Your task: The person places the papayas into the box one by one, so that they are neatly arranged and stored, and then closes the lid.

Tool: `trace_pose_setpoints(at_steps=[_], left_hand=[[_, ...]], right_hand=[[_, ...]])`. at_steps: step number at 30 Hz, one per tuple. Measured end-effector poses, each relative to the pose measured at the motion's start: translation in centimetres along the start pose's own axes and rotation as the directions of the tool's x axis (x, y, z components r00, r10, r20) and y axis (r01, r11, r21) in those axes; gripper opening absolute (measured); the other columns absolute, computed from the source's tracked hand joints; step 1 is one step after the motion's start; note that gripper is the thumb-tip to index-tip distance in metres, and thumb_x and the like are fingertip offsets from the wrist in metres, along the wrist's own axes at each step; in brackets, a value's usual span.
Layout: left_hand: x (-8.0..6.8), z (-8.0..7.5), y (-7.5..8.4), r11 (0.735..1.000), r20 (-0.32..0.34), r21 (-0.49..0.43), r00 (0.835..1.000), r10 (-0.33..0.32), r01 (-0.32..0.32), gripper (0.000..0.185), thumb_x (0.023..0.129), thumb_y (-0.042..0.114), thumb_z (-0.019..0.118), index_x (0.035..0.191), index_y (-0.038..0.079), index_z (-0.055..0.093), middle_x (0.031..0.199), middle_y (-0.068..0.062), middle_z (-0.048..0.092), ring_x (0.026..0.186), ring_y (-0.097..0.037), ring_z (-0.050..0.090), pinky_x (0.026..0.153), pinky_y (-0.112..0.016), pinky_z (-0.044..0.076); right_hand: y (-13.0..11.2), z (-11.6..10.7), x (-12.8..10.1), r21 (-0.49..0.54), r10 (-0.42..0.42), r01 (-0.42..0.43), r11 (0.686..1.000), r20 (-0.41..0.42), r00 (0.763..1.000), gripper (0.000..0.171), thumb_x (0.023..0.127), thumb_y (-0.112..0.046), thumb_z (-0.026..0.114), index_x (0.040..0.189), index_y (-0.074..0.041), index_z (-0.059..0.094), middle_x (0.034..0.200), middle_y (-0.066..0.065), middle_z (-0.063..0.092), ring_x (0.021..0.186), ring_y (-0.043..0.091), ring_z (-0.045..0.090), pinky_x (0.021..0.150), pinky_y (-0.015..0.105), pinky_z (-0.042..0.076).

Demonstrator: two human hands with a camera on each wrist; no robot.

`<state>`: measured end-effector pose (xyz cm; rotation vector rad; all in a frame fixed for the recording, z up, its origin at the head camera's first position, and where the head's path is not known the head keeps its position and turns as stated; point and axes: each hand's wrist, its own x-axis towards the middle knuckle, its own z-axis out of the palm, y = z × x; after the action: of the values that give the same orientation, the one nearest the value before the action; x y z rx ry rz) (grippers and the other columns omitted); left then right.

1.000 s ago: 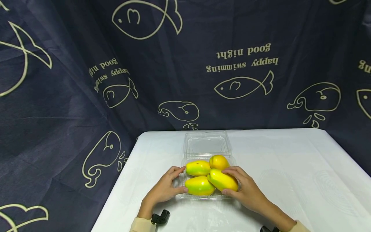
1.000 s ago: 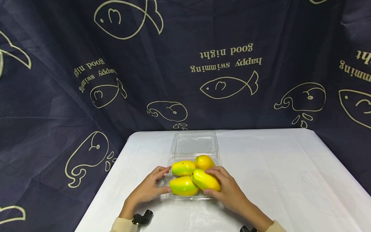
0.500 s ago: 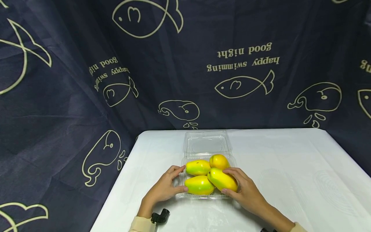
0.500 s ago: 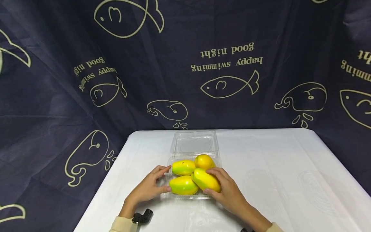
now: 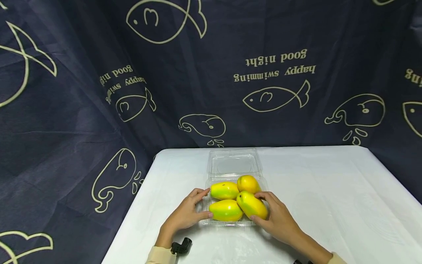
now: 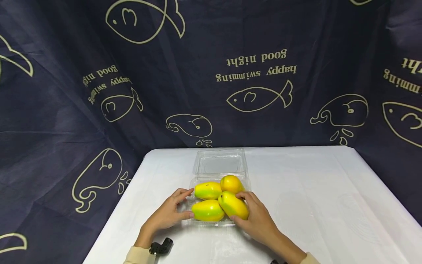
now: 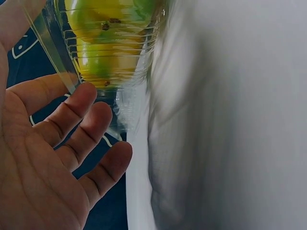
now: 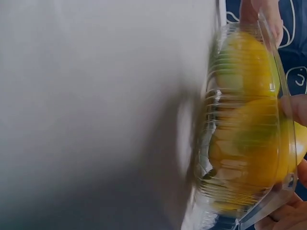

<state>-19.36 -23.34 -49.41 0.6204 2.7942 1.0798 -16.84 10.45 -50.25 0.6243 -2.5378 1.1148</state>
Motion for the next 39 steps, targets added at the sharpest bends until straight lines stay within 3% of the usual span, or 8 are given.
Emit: trace_pose_setpoints(at_steps=[5,10,28,33,39], left_hand=[[-0.1,-0.1,0.0,1.0,0.003,-0.004,1.0,0.0,0.0,0.089,0.082,0.062,0.073,0.156,0.027,0.037,0.137,0.005,0.051,0.12,-0.017,0.053,0.101,-0.042,0.047],[-0.1,-0.1,0.1,1.0,0.005,-0.019,1.0,-0.002,0.002,0.089,0.082,0.06,0.074,0.156,0.026,0.037,0.136,0.004,0.051,0.119,-0.018,0.053,0.1,-0.042,0.047],[-0.1,0.0,-0.1,1.0,0.002,-0.022,1.0,0.0,0.0,0.09,0.082,0.062,0.073,0.156,0.028,0.037,0.136,0.005,0.051,0.116,-0.016,0.052,0.098,-0.04,0.047],[0.0,-0.1,0.0,1.0,0.0,-0.016,1.0,-0.004,0.004,0.089,0.082,0.061,0.074,0.156,0.029,0.036,0.136,0.006,0.051,0.117,-0.016,0.053,0.099,-0.042,0.047],[-0.1,-0.1,-0.1,1.0,-0.003,-0.008,1.0,0.002,-0.002,0.088,0.082,0.061,0.073,0.156,0.029,0.037,0.136,0.007,0.051,0.118,-0.016,0.053,0.101,-0.041,0.047]], right_hand=[[-0.1,0.0,-0.1,0.018,0.062,-0.063,0.998,0.027,0.998,0.062,0.075,-0.032,0.089,0.126,-0.02,0.056,0.128,-0.006,0.06,0.12,0.018,0.061,0.1,0.048,0.051],[-0.2,-0.2,-0.1,0.023,0.065,-0.066,0.998,0.026,0.998,0.063,0.073,-0.031,0.091,0.125,-0.02,0.057,0.128,-0.005,0.06,0.121,0.021,0.061,0.1,0.05,0.051],[-0.6,-1.4,1.1,0.008,0.002,-0.003,1.0,0.039,0.999,0.066,0.075,-0.037,0.088,0.13,-0.016,0.057,0.129,-0.005,0.06,0.121,0.02,0.061,0.101,0.047,0.051],[-0.7,-2.2,2.2,0.02,-0.025,0.025,1.0,0.007,1.0,0.06,0.081,-0.039,0.083,0.13,-0.014,0.059,0.13,-0.006,0.057,0.122,0.019,0.059,0.1,0.047,0.051],[-0.5,-3.1,4.1,0.013,-0.081,0.082,0.997,-0.044,0.996,0.05,0.088,-0.03,0.079,0.13,-0.011,0.06,0.129,-0.003,0.058,0.116,0.02,0.059,0.096,0.044,0.051]])
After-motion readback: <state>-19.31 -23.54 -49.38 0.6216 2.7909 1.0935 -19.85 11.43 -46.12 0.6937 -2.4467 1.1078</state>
